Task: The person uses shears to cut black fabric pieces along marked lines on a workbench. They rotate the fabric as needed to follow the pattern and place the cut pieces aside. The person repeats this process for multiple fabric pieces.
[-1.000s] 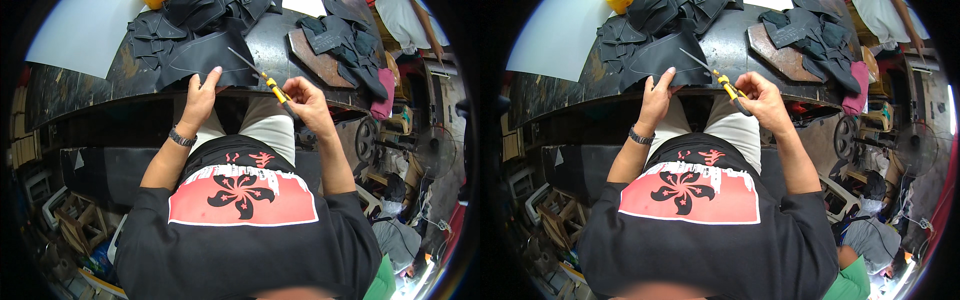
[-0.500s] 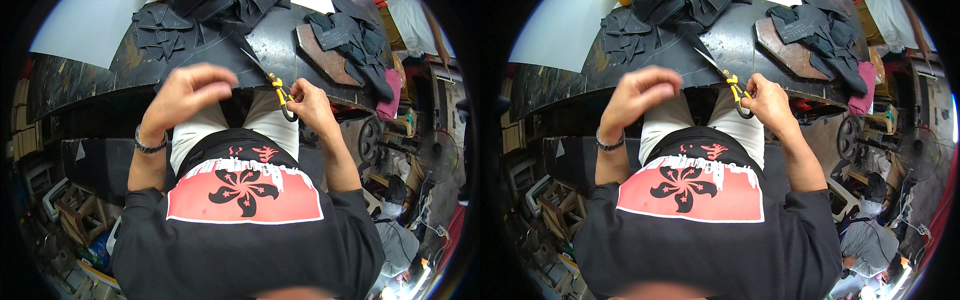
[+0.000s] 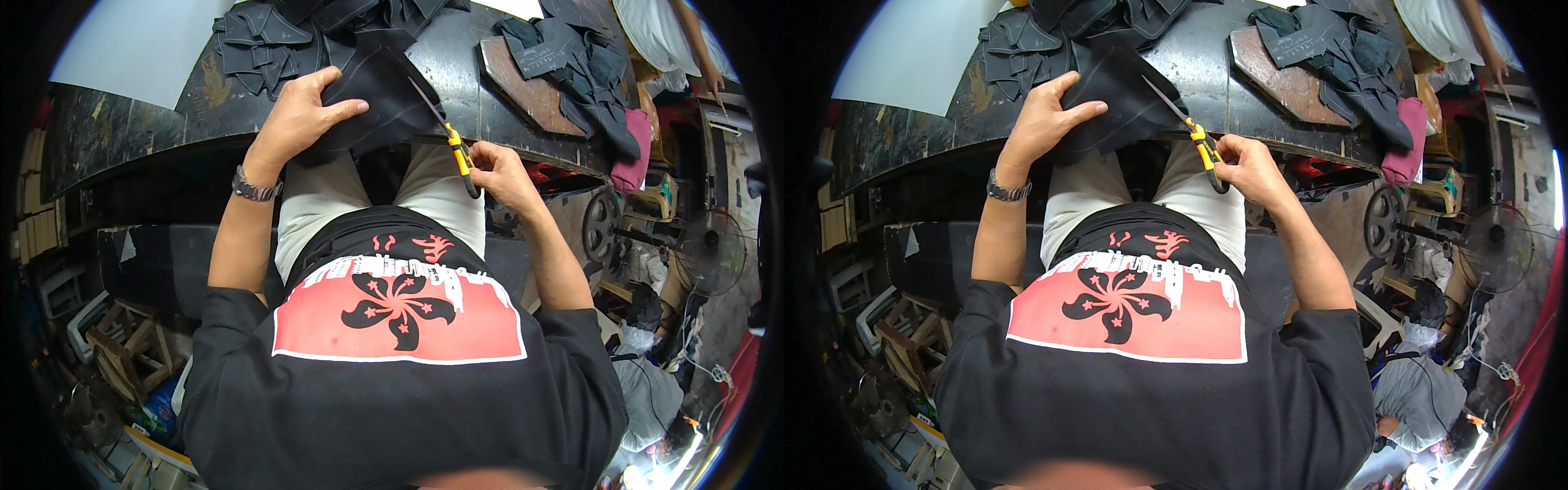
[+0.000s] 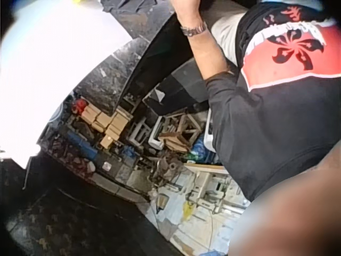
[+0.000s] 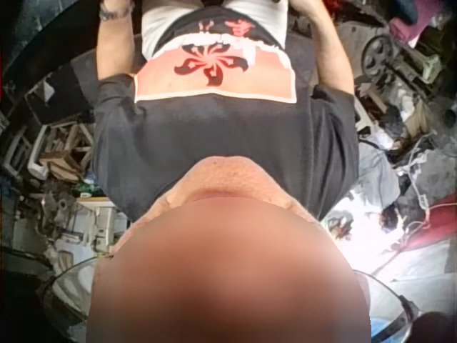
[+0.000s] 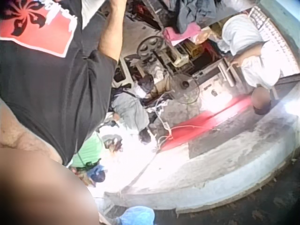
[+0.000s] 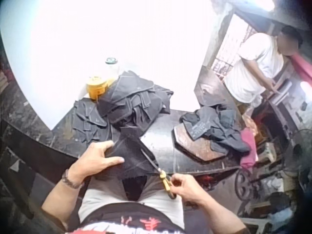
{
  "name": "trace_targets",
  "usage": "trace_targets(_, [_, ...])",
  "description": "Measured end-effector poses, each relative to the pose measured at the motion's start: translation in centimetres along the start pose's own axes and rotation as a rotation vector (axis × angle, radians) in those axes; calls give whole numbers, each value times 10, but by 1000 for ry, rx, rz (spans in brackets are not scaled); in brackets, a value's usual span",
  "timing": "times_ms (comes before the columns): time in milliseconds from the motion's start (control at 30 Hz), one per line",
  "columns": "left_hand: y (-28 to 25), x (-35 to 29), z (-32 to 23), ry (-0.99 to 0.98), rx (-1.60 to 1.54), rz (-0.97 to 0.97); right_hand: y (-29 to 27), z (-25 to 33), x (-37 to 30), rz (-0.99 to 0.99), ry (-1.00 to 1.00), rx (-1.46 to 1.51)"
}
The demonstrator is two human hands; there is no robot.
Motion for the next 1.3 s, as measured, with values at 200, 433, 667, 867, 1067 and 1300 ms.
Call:
trace_targets(200, [10, -8, 3, 91, -609, -317, 19, 3, -22, 282, 35, 615])
trace_targets(433, [36, -20, -3, 177, -493, -446, 34, -8, -37, 585, 129, 439])
trace_targets(667, [52, -23, -8, 272, -474, -388, 48, 4, -30, 477, 6, 573])
trace_targets(867, [59, -29, -8, 219, -532, -361, 56, 18, -22, 357, 149, 700])
trace_targets(1067, [64, -40, 6, 100, -1049, -463, 64, 25, -25, 281, 143, 760])
trace_targets(1300, [49, -31, 4, 146, -587, -204, 65, 28, -26, 263, 119, 759])
Point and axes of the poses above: each hand's wrist, its own x-axis towards the middle knuckle, its own y-axis out of the palm, z = x × y, the point moved 3 cm from there along x, towards the middle knuckle, and after that the axes turned 6 degrees about -x, right-handed, at the moved point
